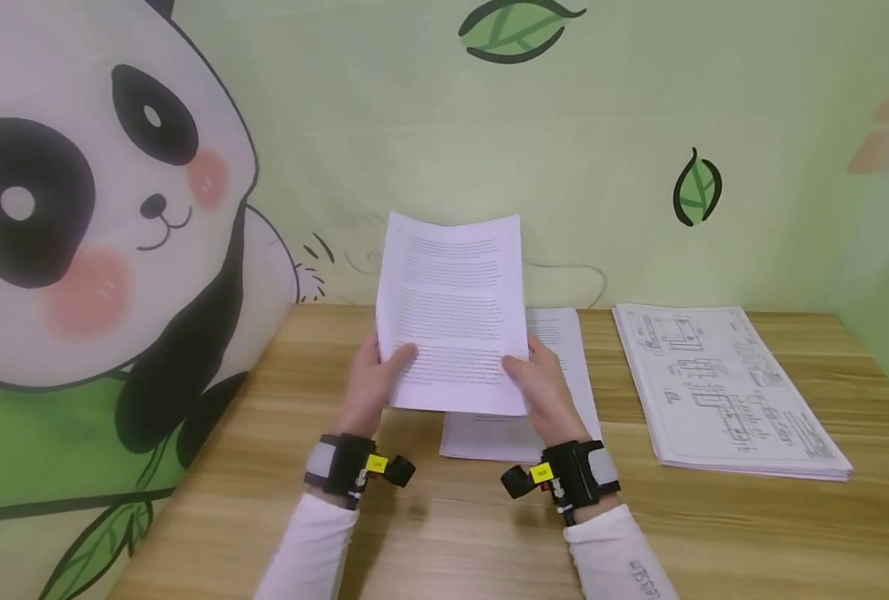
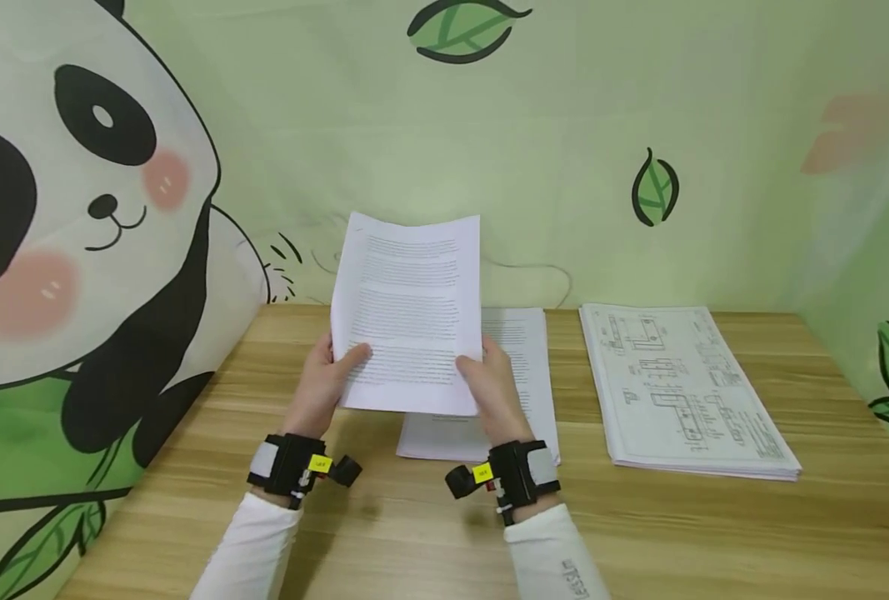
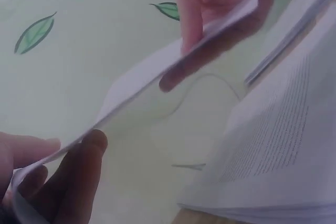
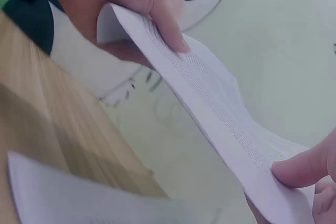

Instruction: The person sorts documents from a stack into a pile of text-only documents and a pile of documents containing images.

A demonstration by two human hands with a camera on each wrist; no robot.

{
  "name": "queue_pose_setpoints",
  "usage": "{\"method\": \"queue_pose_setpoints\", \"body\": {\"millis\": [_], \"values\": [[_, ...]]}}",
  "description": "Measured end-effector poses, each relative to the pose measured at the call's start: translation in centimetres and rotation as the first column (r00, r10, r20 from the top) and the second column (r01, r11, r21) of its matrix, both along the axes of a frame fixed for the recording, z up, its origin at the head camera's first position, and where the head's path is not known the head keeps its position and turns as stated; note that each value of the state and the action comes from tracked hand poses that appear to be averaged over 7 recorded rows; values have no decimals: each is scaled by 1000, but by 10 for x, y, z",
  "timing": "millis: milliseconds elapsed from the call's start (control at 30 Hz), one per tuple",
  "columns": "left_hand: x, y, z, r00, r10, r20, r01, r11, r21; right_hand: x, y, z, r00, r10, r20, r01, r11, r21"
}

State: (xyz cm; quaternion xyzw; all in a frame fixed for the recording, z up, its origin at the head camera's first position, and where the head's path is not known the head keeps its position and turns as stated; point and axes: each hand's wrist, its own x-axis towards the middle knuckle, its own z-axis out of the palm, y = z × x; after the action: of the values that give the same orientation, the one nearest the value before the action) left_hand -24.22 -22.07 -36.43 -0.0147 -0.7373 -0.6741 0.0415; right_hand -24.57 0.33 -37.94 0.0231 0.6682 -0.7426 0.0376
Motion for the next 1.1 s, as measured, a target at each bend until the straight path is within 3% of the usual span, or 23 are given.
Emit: {"method": "queue_pose_setpoints", "body": {"millis": [267,500,667,900,1100], "values": [[-7,40,0,998,-40,49,45,993,-111,-3,56,-6,998,-52,-42,58,985,160],[-15,57,-13,989,-96,110,120,964,-238,-1,87,-14,998,-35,-48,50,924,379],[-19,67,-25,982,-126,138,165,932,-322,-1,102,-23,999,6,-32,9,892,453],[-21,67,-44,976,-140,167,204,852,-482,-3,109,-38,999,41,14,-42,855,517],[-21,64,-52,976,-111,188,193,843,-502,-7,107,-50,998,56,26,-61,846,530]]}}
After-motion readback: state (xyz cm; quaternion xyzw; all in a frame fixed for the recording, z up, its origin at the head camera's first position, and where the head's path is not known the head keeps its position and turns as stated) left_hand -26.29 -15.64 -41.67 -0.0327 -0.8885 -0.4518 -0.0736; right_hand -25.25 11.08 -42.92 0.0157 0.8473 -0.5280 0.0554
